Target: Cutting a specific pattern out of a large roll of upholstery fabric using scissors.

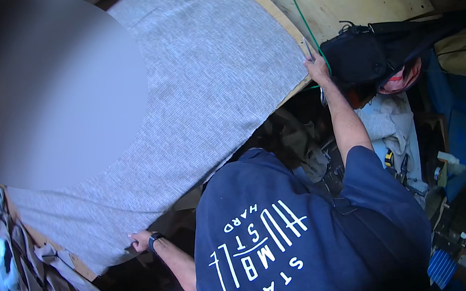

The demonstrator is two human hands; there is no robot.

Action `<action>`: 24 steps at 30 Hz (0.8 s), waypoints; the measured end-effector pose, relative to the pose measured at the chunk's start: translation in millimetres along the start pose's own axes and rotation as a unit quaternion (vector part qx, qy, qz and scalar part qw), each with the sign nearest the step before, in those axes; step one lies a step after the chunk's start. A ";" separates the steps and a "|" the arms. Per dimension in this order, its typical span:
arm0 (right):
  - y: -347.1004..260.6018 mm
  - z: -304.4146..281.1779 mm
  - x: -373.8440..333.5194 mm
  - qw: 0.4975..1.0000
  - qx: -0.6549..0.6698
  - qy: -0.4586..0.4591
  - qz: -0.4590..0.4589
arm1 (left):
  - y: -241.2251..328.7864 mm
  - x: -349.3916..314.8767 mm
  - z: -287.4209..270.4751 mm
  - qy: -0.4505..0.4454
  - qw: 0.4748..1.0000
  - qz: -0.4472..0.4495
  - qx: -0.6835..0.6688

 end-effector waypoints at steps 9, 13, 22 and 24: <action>0.3 -5.8 7.4 0.995 -0.040 -0.081 0.031 | -13.3 60.8 5.6 -0.073 0.986 0.011 0.152; -15.4 -18.4 -5.9 0.987 -0.069 -0.136 -0.043 | -10.5 109.6 -11.4 -0.061 0.992 0.020 0.106; 8.2 -11.3 -15.3 0.985 -0.014 -0.151 -0.082 | -31.2 125.7 -3.7 -0.079 0.985 0.008 0.153; 22.2 -9.8 -10.7 0.985 -0.018 -0.168 -0.033 | -21.6 107.3 -1.8 -0.085 0.982 0.031 0.164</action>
Point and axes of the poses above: each hand's wrist, its own x-axis towards the middle knuckle, its own z-axis out of the palm, y = z × x, the point moved 5 cm from there along x, towards the middle knuckle, and after that the axes turned 11 degrees about -z, right-handed, at the moved point
